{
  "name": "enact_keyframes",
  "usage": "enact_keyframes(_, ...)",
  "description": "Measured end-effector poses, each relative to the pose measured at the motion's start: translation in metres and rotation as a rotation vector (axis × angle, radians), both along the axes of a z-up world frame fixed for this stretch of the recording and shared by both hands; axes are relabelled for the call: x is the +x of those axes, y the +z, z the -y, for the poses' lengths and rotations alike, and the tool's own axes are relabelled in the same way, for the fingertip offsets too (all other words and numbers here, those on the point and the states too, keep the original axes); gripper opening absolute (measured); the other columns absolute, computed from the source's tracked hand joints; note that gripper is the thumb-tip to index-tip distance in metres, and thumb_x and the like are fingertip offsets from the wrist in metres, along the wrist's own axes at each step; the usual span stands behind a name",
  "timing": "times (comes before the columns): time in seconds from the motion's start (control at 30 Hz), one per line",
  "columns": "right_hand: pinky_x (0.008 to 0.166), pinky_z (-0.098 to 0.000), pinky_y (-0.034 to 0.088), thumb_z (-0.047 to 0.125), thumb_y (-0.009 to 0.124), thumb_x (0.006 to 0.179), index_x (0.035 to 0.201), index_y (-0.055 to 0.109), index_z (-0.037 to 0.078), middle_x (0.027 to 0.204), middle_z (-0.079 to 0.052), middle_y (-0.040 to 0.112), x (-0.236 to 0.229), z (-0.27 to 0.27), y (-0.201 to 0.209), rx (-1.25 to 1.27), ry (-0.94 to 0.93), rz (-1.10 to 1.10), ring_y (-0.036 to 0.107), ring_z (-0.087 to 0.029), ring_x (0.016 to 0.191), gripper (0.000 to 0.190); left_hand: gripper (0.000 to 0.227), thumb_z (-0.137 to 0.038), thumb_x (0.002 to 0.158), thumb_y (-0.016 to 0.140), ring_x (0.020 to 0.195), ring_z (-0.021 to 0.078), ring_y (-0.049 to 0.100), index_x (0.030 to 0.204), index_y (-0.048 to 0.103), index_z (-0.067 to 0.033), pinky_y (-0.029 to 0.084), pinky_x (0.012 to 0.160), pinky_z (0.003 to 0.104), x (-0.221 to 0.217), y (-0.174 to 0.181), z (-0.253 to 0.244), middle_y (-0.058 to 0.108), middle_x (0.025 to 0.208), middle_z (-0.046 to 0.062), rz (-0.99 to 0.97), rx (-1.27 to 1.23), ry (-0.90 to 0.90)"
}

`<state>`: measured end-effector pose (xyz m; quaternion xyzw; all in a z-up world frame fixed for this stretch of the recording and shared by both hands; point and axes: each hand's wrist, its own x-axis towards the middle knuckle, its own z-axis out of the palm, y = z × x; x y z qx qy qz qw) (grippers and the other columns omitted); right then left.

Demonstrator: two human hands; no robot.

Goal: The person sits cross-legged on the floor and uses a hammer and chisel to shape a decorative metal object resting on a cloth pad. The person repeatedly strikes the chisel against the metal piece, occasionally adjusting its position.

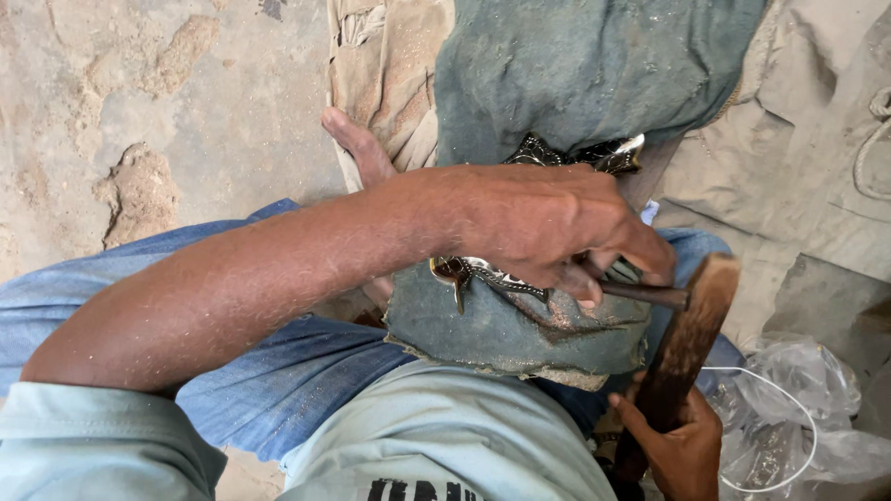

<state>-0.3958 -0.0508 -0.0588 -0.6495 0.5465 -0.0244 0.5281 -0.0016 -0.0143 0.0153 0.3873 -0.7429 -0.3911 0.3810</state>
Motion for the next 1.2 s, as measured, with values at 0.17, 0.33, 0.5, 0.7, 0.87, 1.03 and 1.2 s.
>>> enact_keyframes(0.17,0.079,-0.0315,0.058,-0.002,0.077,0.082,0.114,0.06,0.0,0.095,-0.01,0.069,-0.004,-0.009,0.013,-0.162,-0.127,0.3,0.07,-0.015,0.087,0.037,0.058,-0.018,0.078,0.084,0.095,0.0215,0.075,0.131,0.063,-0.0118,0.057,0.082,0.042,-0.01,-0.006,0.009,0.077,0.101,0.007,0.108,0.065,-0.044)
enact_keyframes(0.33,0.079,-0.0356,0.059,-0.013,0.079,0.082,0.114,0.053,-0.002,0.087,-0.014,0.067,0.009,-0.007,0.026,-0.145,-0.161,0.409,0.069,-0.018,0.082,0.042,0.055,-0.018,0.082,0.08,0.1,0.0197,0.074,0.134,0.063,-0.0174,0.057,0.087,0.041,-0.01,0.001,0.01,0.077,0.105,0.005,0.232,0.243,-0.11)
enact_keyframes(0.5,0.079,-0.0299,0.056,-0.009,0.074,0.077,0.113,0.054,0.005,0.09,-0.012,0.069,-0.004,-0.004,0.041,-0.248,-0.181,0.268,0.07,-0.014,0.081,0.044,0.053,-0.013,0.076,0.082,0.109,0.0251,0.071,0.127,0.067,-0.01,0.056,0.091,0.042,-0.009,0.0,0.006,0.074,0.123,0.008,0.07,-0.018,-0.093)
enact_keyframes(0.7,0.08,-0.0348,0.057,0.001,0.076,0.079,0.093,0.072,0.004,0.09,-0.011,0.073,-0.015,0.028,0.056,-0.716,0.64,0.002,0.07,-0.018,0.083,0.015,0.053,-0.013,0.072,0.085,0.105,0.0237,0.072,0.123,0.069,-0.0127,0.057,0.088,0.041,-0.012,-0.001,0.006,0.075,0.119,0.007,0.109,0.033,-0.046)
enact_keyframes(0.87,0.07,-0.0393,0.053,0.021,0.083,0.074,0.108,0.072,-0.013,0.087,-0.015,0.07,-0.014,0.044,0.056,-0.886,0.745,-0.126,0.067,-0.022,0.076,0.049,0.048,-0.016,0.076,0.085,0.096,0.0233,0.076,0.122,0.07,-0.0134,0.056,0.081,0.047,-0.007,-0.003,0.005,0.078,0.096,0.004,0.198,0.129,-0.069)
enact_keyframes(1.03,0.069,-0.0275,0.053,0.001,0.086,0.074,0.102,0.068,-0.003,0.085,-0.007,0.07,-0.02,-0.001,-0.007,-0.274,0.191,0.011,0.064,-0.012,0.076,0.033,0.048,-0.017,0.077,0.085,0.085,0.0212,0.076,0.121,0.069,-0.0087,0.059,0.069,0.043,-0.005,-0.01,-0.002,0.077,0.099,0.005,0.034,-0.024,0.057)
enact_keyframes(1.2,0.06,-0.0327,0.055,-0.002,0.082,0.077,0.106,0.066,-0.003,0.083,-0.009,0.07,-0.012,-0.004,-0.028,0.16,-0.207,0.021,0.066,-0.017,0.068,0.034,0.047,-0.023,0.105,0.076,0.093,0.0135,0.078,0.145,0.057,-0.0059,0.068,0.083,0.033,0.016,-0.027,-0.055,0.077,0.103,0.005,-0.073,-0.133,0.503)
